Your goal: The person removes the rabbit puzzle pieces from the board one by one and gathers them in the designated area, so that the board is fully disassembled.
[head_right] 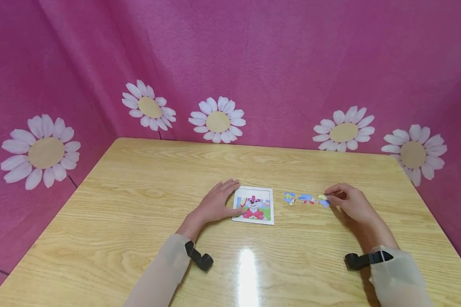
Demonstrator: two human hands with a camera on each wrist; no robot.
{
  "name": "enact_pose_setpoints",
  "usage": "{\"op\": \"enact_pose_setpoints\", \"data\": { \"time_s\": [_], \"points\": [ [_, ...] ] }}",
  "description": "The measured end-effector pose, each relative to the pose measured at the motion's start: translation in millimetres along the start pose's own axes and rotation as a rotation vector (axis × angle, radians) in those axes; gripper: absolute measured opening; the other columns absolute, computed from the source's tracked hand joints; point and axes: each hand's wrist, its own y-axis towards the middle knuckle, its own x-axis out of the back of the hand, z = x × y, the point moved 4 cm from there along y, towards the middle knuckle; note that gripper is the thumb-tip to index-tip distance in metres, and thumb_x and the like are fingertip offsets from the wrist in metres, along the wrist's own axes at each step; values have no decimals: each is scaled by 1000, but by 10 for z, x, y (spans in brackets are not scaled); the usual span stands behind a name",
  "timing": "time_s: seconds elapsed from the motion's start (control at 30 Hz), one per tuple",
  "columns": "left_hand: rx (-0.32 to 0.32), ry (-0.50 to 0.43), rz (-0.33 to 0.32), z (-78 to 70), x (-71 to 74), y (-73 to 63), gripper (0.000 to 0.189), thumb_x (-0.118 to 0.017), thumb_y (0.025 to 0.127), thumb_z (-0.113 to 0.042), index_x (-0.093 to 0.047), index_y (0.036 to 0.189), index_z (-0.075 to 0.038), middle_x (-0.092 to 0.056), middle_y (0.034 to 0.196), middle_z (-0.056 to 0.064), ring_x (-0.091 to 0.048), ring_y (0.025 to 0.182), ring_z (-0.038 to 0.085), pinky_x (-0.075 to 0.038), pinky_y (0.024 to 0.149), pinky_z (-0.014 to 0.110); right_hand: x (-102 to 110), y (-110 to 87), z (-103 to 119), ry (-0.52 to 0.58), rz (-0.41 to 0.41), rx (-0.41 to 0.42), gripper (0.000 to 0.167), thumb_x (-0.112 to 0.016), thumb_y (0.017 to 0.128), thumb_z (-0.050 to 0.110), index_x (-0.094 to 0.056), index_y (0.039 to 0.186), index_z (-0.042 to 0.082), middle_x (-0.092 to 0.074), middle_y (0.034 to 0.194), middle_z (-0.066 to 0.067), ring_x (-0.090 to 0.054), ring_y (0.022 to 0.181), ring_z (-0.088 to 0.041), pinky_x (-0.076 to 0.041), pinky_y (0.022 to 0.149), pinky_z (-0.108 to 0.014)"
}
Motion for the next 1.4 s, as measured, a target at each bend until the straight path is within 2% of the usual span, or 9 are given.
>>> {"op": "enact_pose_setpoints", "data": {
  "time_s": [0.13,0.2,0.47,0.6,0.77,0.9,1.13,1.4],
  "points": [
    [-4,8,-5,-2,-3,3,92,-68,81,-62,-34,153,-16,-31,161,-1,-18,153,14,-10,129,33,-12,-22,154,-27,-83,66,20,-61,97,16,-67,108,1,-65,101,-15,-50,74,8,-45,57,-17],
    [-8,7,-9,-5,-1,3,91,-68,81,-61,-34,153,-15,-32,161,-1,-19,153,14,-10,129,34,-48,-21,261,-33,-112,96,18,-62,96,15,-68,106,2,-65,101,-14,-49,75,9,-45,59,-15],
    [2,6,0,-1,-10,4,92,-68,81,-61,-33,153,-16,-30,162,-2,-18,154,14,-10,129,33,-423,76,792,33,-147,290,9,-69,87,0,-70,96,3,-63,85,-5,-52,72,6,-48,60,-14],
    [7,7,0,-1,-7,-1,93,-68,81,-62,-33,153,-16,-30,162,-2,-18,154,14,-9,129,33,-651,160,1045,62,-85,329,12,-71,85,0,-69,96,3,-61,83,-3,-50,72,2,-46,59,-15],
    [1,7,-6,-6,-14,6,91,-68,82,-61,-35,153,-15,-32,161,-2,-18,153,14,-10,129,34,-894,252,1289,87,50,297,12,-72,87,5,-68,99,7,-60,86,-2,-50,73,-5,-45,62,-17],
    [2,6,-10,-16,-9,8,91,-68,82,-61,-35,153,-15,-32,161,-2,-18,153,14,-10,129,34,-1018,304,1441,92,113,311,13,-71,88,6,-68,100,6,-62,89,-4,-52,76,-6,-47,65,-17],
    [-7,15,-18,-24,-7,6,90,-68,82,-60,-35,152,-14,-33,160,-1,-19,153,15,-10,129,35,-1157,369,1573,94,181,323,13,-69,89,6,-67,101,4,-62,94,-8,-57,80,-8,-50,68,-16],
    [-6,3,-14,-17,-1,5,90,-68,83,-59,-35,153,-14,-33,161,0,-19,153,14,-10,129,34,-1216,420,1608,53,224,315,15,-70,88,6,-67,102,1,-59,86,-7,-50,72,-8,-45,61,-16]
  ]
}}
